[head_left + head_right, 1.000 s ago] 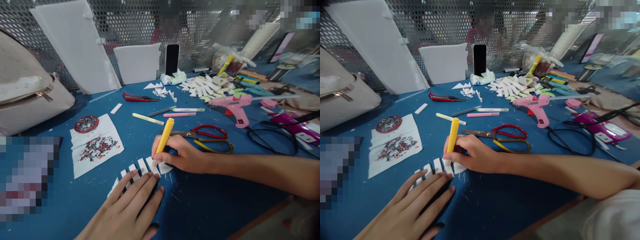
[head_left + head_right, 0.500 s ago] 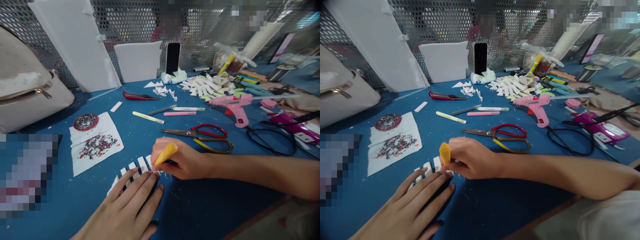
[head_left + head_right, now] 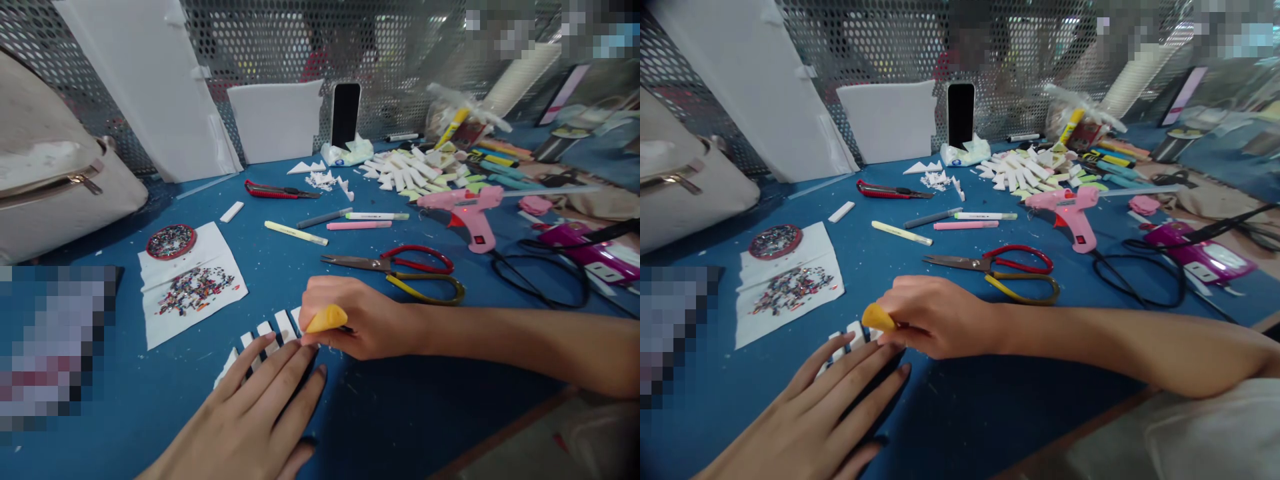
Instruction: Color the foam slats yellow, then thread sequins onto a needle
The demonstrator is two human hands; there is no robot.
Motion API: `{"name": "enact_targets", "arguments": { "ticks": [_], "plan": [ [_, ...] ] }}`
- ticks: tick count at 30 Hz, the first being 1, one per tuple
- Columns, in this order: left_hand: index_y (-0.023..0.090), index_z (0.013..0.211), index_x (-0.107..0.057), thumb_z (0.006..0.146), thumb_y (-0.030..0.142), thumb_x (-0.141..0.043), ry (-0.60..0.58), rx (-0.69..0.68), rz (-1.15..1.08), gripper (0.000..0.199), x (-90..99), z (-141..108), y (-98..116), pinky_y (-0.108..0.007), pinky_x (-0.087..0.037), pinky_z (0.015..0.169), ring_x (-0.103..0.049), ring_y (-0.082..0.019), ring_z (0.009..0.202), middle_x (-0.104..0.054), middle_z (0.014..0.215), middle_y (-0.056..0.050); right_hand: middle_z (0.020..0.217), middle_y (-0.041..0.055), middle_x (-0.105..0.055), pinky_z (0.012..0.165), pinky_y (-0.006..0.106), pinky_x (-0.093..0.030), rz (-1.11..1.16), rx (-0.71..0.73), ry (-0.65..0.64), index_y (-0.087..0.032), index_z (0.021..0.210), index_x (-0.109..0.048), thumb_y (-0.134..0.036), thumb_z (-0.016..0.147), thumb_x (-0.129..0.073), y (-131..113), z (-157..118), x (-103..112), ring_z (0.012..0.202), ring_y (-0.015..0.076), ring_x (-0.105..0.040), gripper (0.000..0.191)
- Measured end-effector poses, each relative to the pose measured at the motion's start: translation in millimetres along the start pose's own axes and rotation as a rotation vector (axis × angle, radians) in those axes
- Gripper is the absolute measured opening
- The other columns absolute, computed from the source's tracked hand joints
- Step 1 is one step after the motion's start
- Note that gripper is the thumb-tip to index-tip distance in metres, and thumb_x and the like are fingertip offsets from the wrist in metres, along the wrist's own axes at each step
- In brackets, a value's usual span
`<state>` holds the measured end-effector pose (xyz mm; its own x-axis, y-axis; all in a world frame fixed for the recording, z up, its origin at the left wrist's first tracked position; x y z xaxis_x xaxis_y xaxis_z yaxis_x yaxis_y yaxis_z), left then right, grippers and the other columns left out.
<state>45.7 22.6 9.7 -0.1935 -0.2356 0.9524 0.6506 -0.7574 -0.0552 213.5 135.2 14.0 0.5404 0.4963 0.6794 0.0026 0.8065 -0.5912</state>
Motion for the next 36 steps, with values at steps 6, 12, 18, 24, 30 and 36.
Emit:
{"name": "enact_targets", "arguments": {
  "ticks": [6, 12, 18, 24, 30, 36],
  "plan": [
    [0.026, 0.13, -0.068, 0.098, 0.054, -0.056, 0.012, -0.024, 0.008, 0.045, -1.4, -1.2, -1.7, -0.035, -0.004, 0.127, -0.052, -0.019, 0.134, -0.07, 0.136, -0.002, 0.083, 0.0055, -0.069, 0.075, 0.029, -0.044, 0.025, -0.007, 0.028, -0.015, 0.087, -0.063, -0.028, 0.103, -0.057, 4.6, -2.0, 2.0, 0.077, 0.016, -0.054, 0.022],
    [0.022, 0.135, -0.066, 0.104, 0.051, -0.046, -0.049, -0.118, 0.071, 0.047, 2.7, -0.1, -4.2, -0.039, -0.004, 0.127, -0.053, -0.022, 0.132, -0.069, 0.137, -0.006, 0.085, 0.0052, -0.071, 0.078, 0.03, -0.047, 0.077, 0.066, 0.103, -0.015, 0.09, -0.063, -0.03, 0.106, -0.05, 0.7, -1.8, 5.7, 0.076, 0.0152, -0.058, 0.025],
    [0.021, 0.136, -0.064, 0.103, 0.052, -0.046, -0.06, -0.12, 0.068, 0.049, 5.0, 1.7, -7.5, -0.04, -0.003, 0.127, -0.052, -0.023, 0.133, -0.067, 0.139, -0.006, 0.086, 0.0056, -0.069, 0.079, 0.029, -0.05, 0.115, -0.035, 0.204, -0.015, 0.088, -0.063, -0.031, 0.104, -0.055, 0.0, 0.0, 12.5, 0.079, 0.0148, -0.06, 0.024],
    [0.022, 0.135, -0.065, 0.104, 0.051, -0.045, -0.047, -0.112, 0.074, 0.047, 5.9, 3.1, -5.3, -0.041, -0.004, 0.126, -0.053, -0.023, 0.132, -0.069, 0.138, -0.005, 0.087, 0.006, -0.068, 0.078, 0.03, -0.048, 0.089, -0.081, 0.128, -0.015, 0.09, -0.063, -0.034, 0.105, -0.053, 3.2, 0.1, 8.7, 0.078, 0.0157, -0.058, 0.026],
    [0.022, 0.132, -0.067, 0.106, 0.051, -0.04, -0.036, -0.108, 0.081, 0.048, 3.9, 3.7, -6.0, -0.04, -0.01, 0.124, -0.057, -0.022, 0.128, -0.071, 0.135, -0.005, 0.083, 0.0068, -0.068, 0.075, 0.03, -0.044, 0.014, -0.075, 0.032, -0.015, 0.086, -0.06, -0.034, 0.105, -0.052, 5.0, -1.3, 1.7, 0.078, 0.0174, -0.056, 0.028],
    [0.023, 0.134, -0.066, 0.106, 0.05, -0.04, -0.071, -0.11, 0.069, 0.046, 9.1, 3.7, -6.5, -0.04, -0.007, 0.125, -0.058, -0.022, 0.128, -0.07, 0.136, -0.004, 0.085, 0.0068, -0.067, 0.076, 0.031, -0.044, -0.006, -0.06, 0.023, -0.016, 0.088, -0.06, -0.036, 0.106, -0.05, 5.0, -0.2, 2.5, 0.079, 0.0175, -0.055, 0.029]
  ]
}}
Point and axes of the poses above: each hand's wrist, its own z-axis towards the middle knuckle, its own x-axis out of the back of the hand, y = z × x, the point moved 3 cm from there along z, towards the middle knuckle
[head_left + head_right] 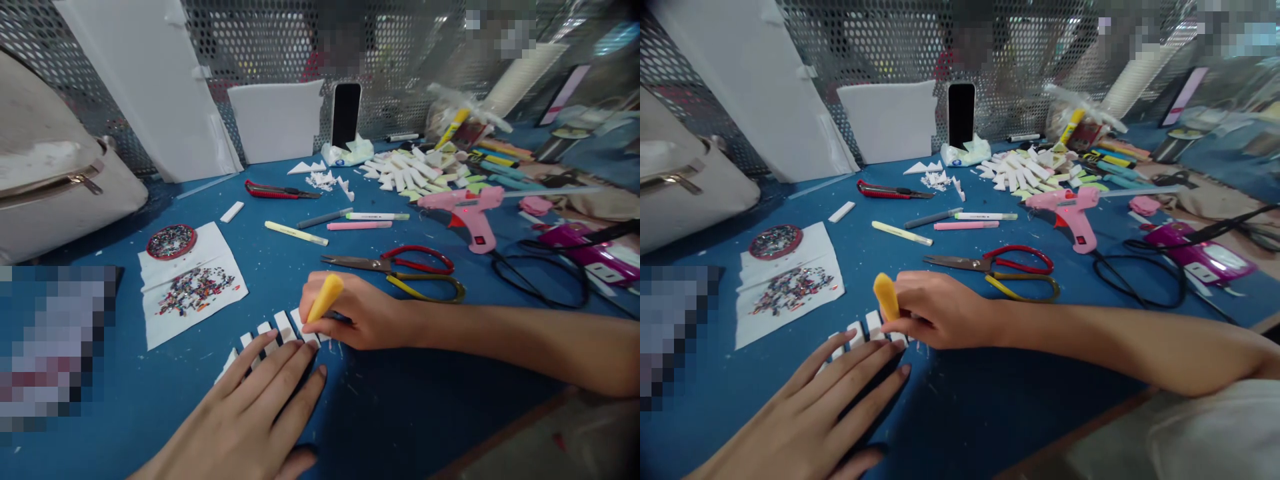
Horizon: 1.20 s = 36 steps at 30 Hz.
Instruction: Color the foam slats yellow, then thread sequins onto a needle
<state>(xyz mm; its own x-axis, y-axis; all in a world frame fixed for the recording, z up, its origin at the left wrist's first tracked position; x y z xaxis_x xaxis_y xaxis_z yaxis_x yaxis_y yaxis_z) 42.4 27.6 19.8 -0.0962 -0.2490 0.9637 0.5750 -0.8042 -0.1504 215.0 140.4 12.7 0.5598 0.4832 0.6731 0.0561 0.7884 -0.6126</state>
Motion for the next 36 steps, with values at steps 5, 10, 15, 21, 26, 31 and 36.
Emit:
{"name": "enact_targets", "arguments": {
  "ticks": [5, 10, 15, 21, 26, 31, 36],
  "plan": [
    [0.022, 0.133, -0.067, 0.106, 0.049, -0.042, 0.004, -0.007, 0.0, 0.046, 1.5, 1.6, 1.7, -0.039, -0.003, 0.126, -0.059, -0.022, 0.128, -0.069, 0.137, -0.005, 0.088, 0.0056, -0.065, 0.078, 0.03, -0.045, 0.06, 0.026, 0.083, -0.016, 0.091, -0.058, -0.036, 0.107, -0.047, -2.0, 0.8, 6.2, 0.081, 0.0159, -0.057, 0.029],
    [0.022, 0.133, -0.067, 0.106, 0.048, -0.041, 0.01, 0.0, -0.006, 0.046, 1.0, -0.3, 1.9, -0.039, -0.003, 0.126, -0.057, -0.022, 0.13, -0.069, 0.137, -0.005, 0.092, 0.0081, -0.063, 0.08, 0.034, -0.042, -0.103, 0.041, 0.002, -0.016, 0.095, -0.055, -0.038, 0.11, -0.032, -2.4, -0.6, 2.6, 0.082, 0.0186, -0.05, 0.036],
    [0.022, 0.134, -0.065, 0.105, 0.049, -0.043, 0.032, 0.006, -0.008, 0.046, 1.1, -1.4, 1.4, -0.038, -0.016, 0.124, -0.057, -0.022, 0.13, -0.069, 0.137, -0.006, 0.094, 0.0098, -0.063, 0.075, 0.035, -0.038, -0.244, 0.045, -0.133, -0.016, 0.091, -0.055, -0.036, 0.111, -0.027, 0.3, -1.5, -3.4, 0.076, 0.0189, -0.045, 0.039],
    [0.021, 0.135, -0.064, 0.105, 0.048, -0.045, 0.026, 0.011, -0.027, 0.045, 3.4, -1.5, -0.3, -0.036, -0.022, 0.122, -0.056, -0.021, 0.131, -0.068, 0.137, -0.005, 0.094, 0.0072, -0.069, 0.082, 0.034, -0.043, -0.091, -0.053, -0.083, -0.017, 0.094, -0.063, -0.038, 0.107, -0.045, 1.4, -0.3, 2.8, 0.087, 0.0201, -0.057, 0.031],
    [0.021, 0.136, -0.064, 0.105, 0.046, -0.046, 0.019, 0.015, -0.036, 0.044, 4.2, -0.8, -0.4, -0.035, -0.022, 0.123, -0.055, -0.021, 0.131, -0.068, 0.138, -0.005, 0.103, 0.0085, -0.07, 0.094, 0.033, -0.045, 0.044, -0.076, -0.053, -0.014, 0.099, -0.065, -0.022, 0.102, -0.053, 1.0, 1.5, 5.3, 0.096, 0.0185, -0.061, 0.014],
    [0.021, 0.134, -0.065, 0.106, 0.045, -0.045, 0.023, 0.008, -0.03, 0.043, 4.2, -0.6, 0.5, -0.036, -0.016, 0.125, -0.055, -0.02, 0.131, -0.068, 0.137, -0.005, 0.104, 0.0093, -0.068, 0.092, 0.031, -0.046, 0.138, -0.04, -0.001, -0.014, 0.102, -0.062, -0.019, 0.104, -0.047, -2.0, 2.1, 9.5, 0.096, 0.017, -0.06, 0.016],
    [0.021, 0.135, -0.064, 0.107, 0.045, -0.042, 0.034, 0.009, -0.01, 0.043, 4.0, 1.3, -0.4, -0.039, -0.011, 0.126, -0.054, -0.021, 0.131, -0.068, 0.138, -0.005, 0.095, 0.0061, -0.067, 0.079, 0.027, -0.044, 0.19, -0.08, -0.039, -0.014, 0.099, -0.063, -0.028, 0.106, -0.047, -2.9, 2.5, 13.3, 0.084, 0.0146, -0.056, 0.022]
  ]
}}
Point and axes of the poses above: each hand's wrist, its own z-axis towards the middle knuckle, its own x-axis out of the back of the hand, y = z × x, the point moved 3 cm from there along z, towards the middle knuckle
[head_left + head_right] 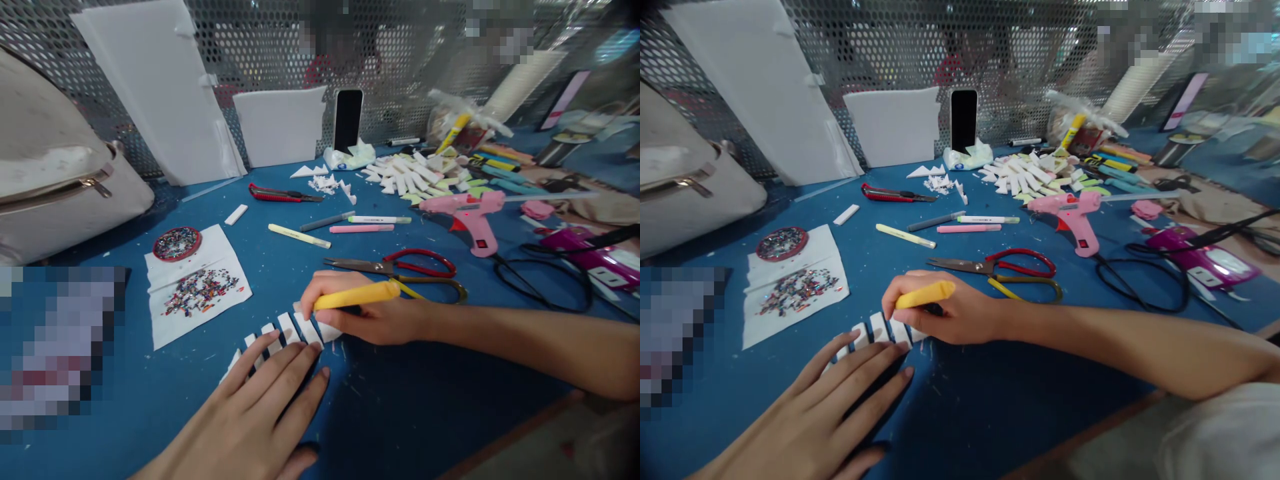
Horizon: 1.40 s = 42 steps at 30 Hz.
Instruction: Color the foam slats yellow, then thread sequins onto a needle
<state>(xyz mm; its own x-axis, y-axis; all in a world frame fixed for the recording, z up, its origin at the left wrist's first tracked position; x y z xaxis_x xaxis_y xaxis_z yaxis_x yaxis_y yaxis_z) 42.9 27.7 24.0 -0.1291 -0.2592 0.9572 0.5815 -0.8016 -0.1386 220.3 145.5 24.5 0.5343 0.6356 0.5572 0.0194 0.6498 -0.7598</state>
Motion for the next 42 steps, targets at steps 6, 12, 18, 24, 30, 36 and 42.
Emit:
{"name": "enact_targets", "arguments": {
  "ticks": [6, 12, 18, 24, 30, 36, 42],
  "plan": [
    [0.021, 0.136, -0.064, 0.106, 0.044, -0.044, 0.004, -0.001, -0.01, 0.043, 0.4, -0.9, -0.1, -0.038, -0.017, 0.125, -0.055, -0.021, 0.131, -0.068, 0.137, -0.005, 0.083, 0.0041, -0.067, 0.077, 0.027, -0.042, 0.05, 0.011, -0.022, -0.014, 0.088, -0.065, -0.039, 0.108, -0.045, 3.1, -0.4, -1.6, 0.078, 0.0137, -0.055, 0.038],
    [0.02, 0.137, -0.063, 0.106, 0.043, -0.046, -0.006, 0.001, -0.022, 0.042, -0.9, -2.5, 0.2, -0.039, -0.016, 0.126, -0.054, -0.022, 0.132, -0.067, 0.138, -0.006, 0.086, 0.0039, -0.065, 0.074, 0.025, -0.044, 0.017, -0.04, 0.006, -0.014, 0.093, -0.063, -0.033, 0.106, -0.047, 2.8, -0.9, -2.4, 0.077, 0.0132, -0.059, 0.028],
    [0.021, 0.135, -0.065, 0.106, 0.044, -0.043, 0.006, -0.008, -0.01, 0.043, -5.0, -0.9, -0.9, -0.04, -0.007, 0.127, -0.055, -0.021, 0.13, -0.068, 0.137, -0.005, 0.08, 0.0015, -0.063, 0.075, 0.025, -0.041, -0.004, 0.01, 0.023, -0.016, 0.085, -0.06, -0.029, 0.103, -0.05, 4.0, -1.1, -3.9, 0.075, 0.0119, -0.056, 0.025],
    [0.02, 0.135, -0.065, 0.106, 0.045, -0.045, -0.007, -0.003, -0.016, 0.043, -6.6, -0.1, -0.4, -0.038, -0.016, 0.125, -0.055, -0.022, 0.131, -0.068, 0.137, -0.006, 0.068, -0.003, -0.052, 0.073, 0.028, -0.035, -0.184, 0.087, -0.111, -0.019, 0.076, -0.048, -0.029, 0.101, -0.047, 6.9, -3.8, -5.1, 0.065, 0.0124, -0.044, 0.027],
    [0.019, 0.136, -0.064, 0.105, 0.047, -0.048, -0.009, -0.005, -0.042, 0.045, -3.5, -1.5, -1.2, -0.035, -0.024, 0.122, -0.056, -0.022, 0.129, -0.068, 0.137, -0.006, 0.067, -0.0039, -0.047, 0.067, 0.03, -0.03, -0.421, 0.187, -0.163, -0.022, 0.081, -0.042, -0.024, 0.097, -0.045, 3.3, -5.6, -7.6, 0.062, 0.0143, -0.039, 0.017],
    [0.021, 0.133, -0.066, 0.107, 0.046, -0.042, -0.002, 0.002, -0.027, 0.044, -2.2, -2.4, -0.5, -0.037, -0.014, 0.125, -0.057, -0.021, 0.128, -0.069, 0.135, -0.005, 0.069, -0.0031, -0.053, 0.071, 0.029, -0.035, -0.308, 0.181, -0.069, -0.021, 0.081, -0.045, -0.019, 0.097, -0.046, 2.3, -6.5, -3.4, 0.064, 0.0135, -0.044, 0.016],
    [0.022, 0.133, -0.067, 0.107, 0.046, -0.041, -0.006, -0.01, -0.006, 0.044, -2.8, 0.8, -0.3, -0.038, -0.009, 0.125, -0.057, -0.02, 0.128, -0.07, 0.135, -0.004, 0.065, -0.0034, -0.054, 0.07, 0.028, -0.035, -0.278, 0.165, -0.036, -0.021, 0.08, -0.047, -0.025, 0.1, -0.044, 1.4, -5.8, -1.3, 0.06, 0.0133, -0.042, 0.021]
  ]
}}
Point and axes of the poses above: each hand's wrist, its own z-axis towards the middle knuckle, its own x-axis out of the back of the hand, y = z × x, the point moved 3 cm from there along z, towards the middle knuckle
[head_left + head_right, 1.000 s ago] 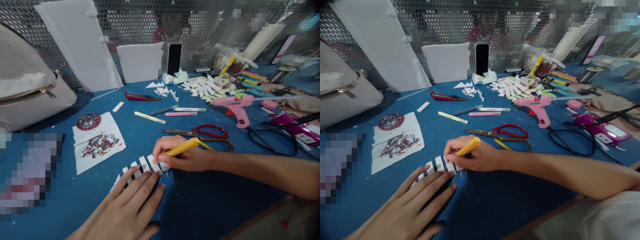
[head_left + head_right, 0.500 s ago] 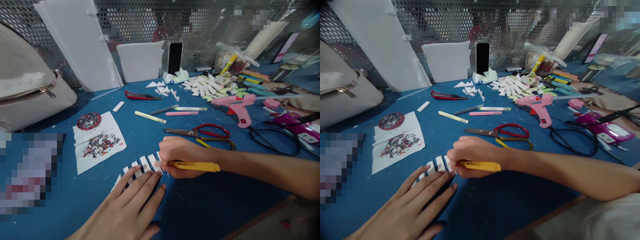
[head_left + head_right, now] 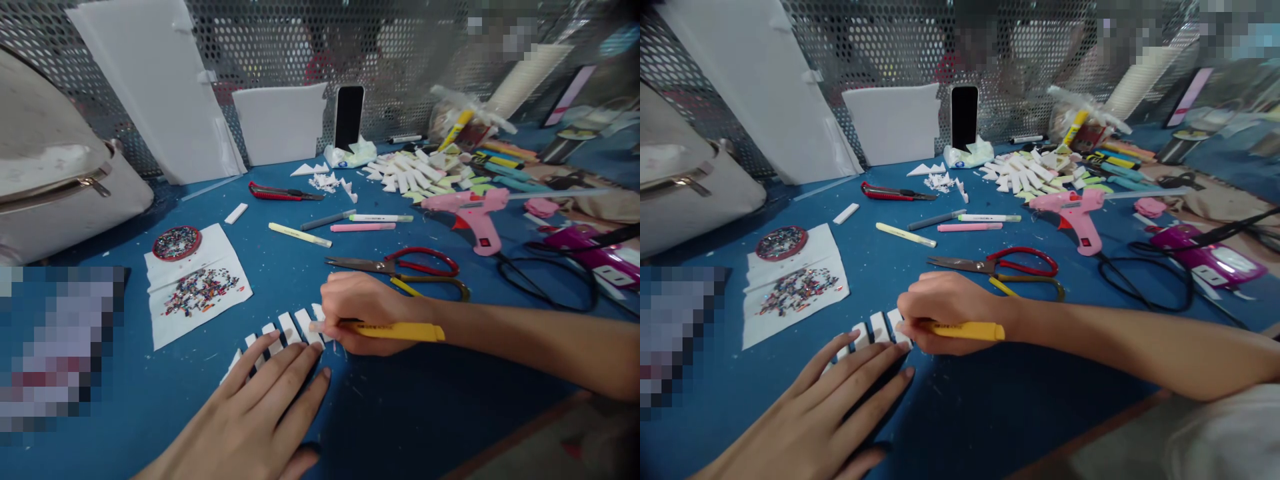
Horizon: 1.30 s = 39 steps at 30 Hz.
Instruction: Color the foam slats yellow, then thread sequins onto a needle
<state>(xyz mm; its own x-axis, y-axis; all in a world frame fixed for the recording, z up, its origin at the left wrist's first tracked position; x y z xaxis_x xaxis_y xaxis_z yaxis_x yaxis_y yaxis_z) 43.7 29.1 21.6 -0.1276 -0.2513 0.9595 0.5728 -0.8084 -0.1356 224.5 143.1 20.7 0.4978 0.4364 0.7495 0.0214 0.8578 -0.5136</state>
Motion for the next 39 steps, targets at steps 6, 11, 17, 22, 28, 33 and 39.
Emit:
{"name": "enact_targets", "arguments": {
  "ticks": [6, 11, 17, 22, 28, 33, 39],
  "plan": [
    [0.021, 0.133, -0.066, 0.107, 0.045, -0.041, 0.004, 0.0, -0.002, 0.043, 0.2, 0.4, 0.4, -0.04, -0.006, 0.127, -0.057, -0.021, 0.128, -0.071, 0.134, -0.004, 0.069, -0.0038, -0.054, 0.07, 0.028, -0.033, -0.058, 0.036, -0.075, -0.021, 0.087, -0.05, -0.024, 0.099, -0.048, -1.3, 0.1, -3.6, 0.063, 0.014, -0.044, 0.013],
    [0.021, 0.134, -0.065, 0.107, 0.044, -0.039, -0.029, 0.006, -0.021, 0.044, -0.4, -1.6, -0.1, -0.039, 0.001, 0.127, -0.057, -0.021, 0.129, -0.07, 0.136, -0.005, 0.069, -0.0026, -0.055, 0.071, 0.029, -0.033, -0.025, 0.001, -0.095, -0.021, 0.085, -0.05, -0.029, 0.102, -0.044, 2.6, -1.0, -5.3, 0.064, 0.0144, -0.046, 0.02],
    [0.017, 0.136, -0.062, 0.109, 0.035, -0.035, 0.087, 0.062, -0.101, 0.042, -7.0, 0.3, 1.3, -0.039, -0.005, 0.127, -0.059, -0.021, 0.125, -0.07, 0.134, -0.005, 0.078, 0.0023, -0.068, 0.072, 0.026, -0.039, 0.244, -0.027, 0.079, -0.015, 0.089, -0.065, -0.033, 0.105, -0.046, -1.4, 0.4, 3.3, 0.068, 0.0115, -0.053, 0.03],
    [0.015, 0.129, -0.056, 0.103, 0.019, -0.047, 0.189, 0.174, -0.336, 0.028, -4.3, 0.8, -4.6, -0.039, -0.022, 0.122, -0.058, -0.02, 0.124, -0.07, 0.129, -0.008, 0.06, -0.0052, -0.054, 0.052, 0.019, -0.036, 0.645, -0.399, 0.127, -0.014, 0.091, -0.065, -0.035, 0.102, -0.055, -4.1, -1.4, 2.1, 0.05, 0.0068, -0.05, 0.027],
    [0.02, 0.119, -0.054, 0.098, 0.012, -0.057, 0.312, 0.305, -0.442, 0.022, 12.2, 11.9, -21.4, -0.036, -0.042, 0.099, -0.06, -0.02, 0.104, -0.068, 0.109, -0.005, 0.046, -0.0068, -0.056, 0.043, 0.015, -0.031, 0.927, -0.529, 0.206, -0.015, 0.085, -0.058, -0.05, 0.094, -0.066, -9.6, 1.5, -1.6, 0.038, 0.0053, -0.046, 0.037],
    [0.022, 0.104, -0.06, 0.096, 0.015, -0.066, 0.36, 0.357, -0.491, 0.012, 18.7, 28.9, -28.1, -0.033, -0.042, 0.089, -0.062, -0.018, 0.092, -0.07, 0.097, 0.0, 0.042, -0.0071, -0.056, 0.04, 0.014, -0.034, 1.048, -0.487, 0.254, -0.018, 0.078, -0.052, -0.057, 0.091, -0.066, -13.4, 3.7, -3.2, 0.033, 0.0051, -0.045, 0.044],
    [0.021, 0.094, -0.065, 0.091, 0.016, -0.073, 0.412, 0.403, -0.607, 0.01, 20.9, 39.2, -26.8, -0.031, -0.044, 0.084, -0.063, -0.016, 0.086, -0.071, 0.091, 0.002, 0.043, -0.0076, -0.055, 0.038, 0.014, -0.033, 1.105, -0.45, 0.264, -0.017, 0.078, -0.053, -0.06, 0.092, -0.064, -15.4, 1.1, -3.1, 0.033, 0.0055, -0.046, 0.046]
  ]
}}
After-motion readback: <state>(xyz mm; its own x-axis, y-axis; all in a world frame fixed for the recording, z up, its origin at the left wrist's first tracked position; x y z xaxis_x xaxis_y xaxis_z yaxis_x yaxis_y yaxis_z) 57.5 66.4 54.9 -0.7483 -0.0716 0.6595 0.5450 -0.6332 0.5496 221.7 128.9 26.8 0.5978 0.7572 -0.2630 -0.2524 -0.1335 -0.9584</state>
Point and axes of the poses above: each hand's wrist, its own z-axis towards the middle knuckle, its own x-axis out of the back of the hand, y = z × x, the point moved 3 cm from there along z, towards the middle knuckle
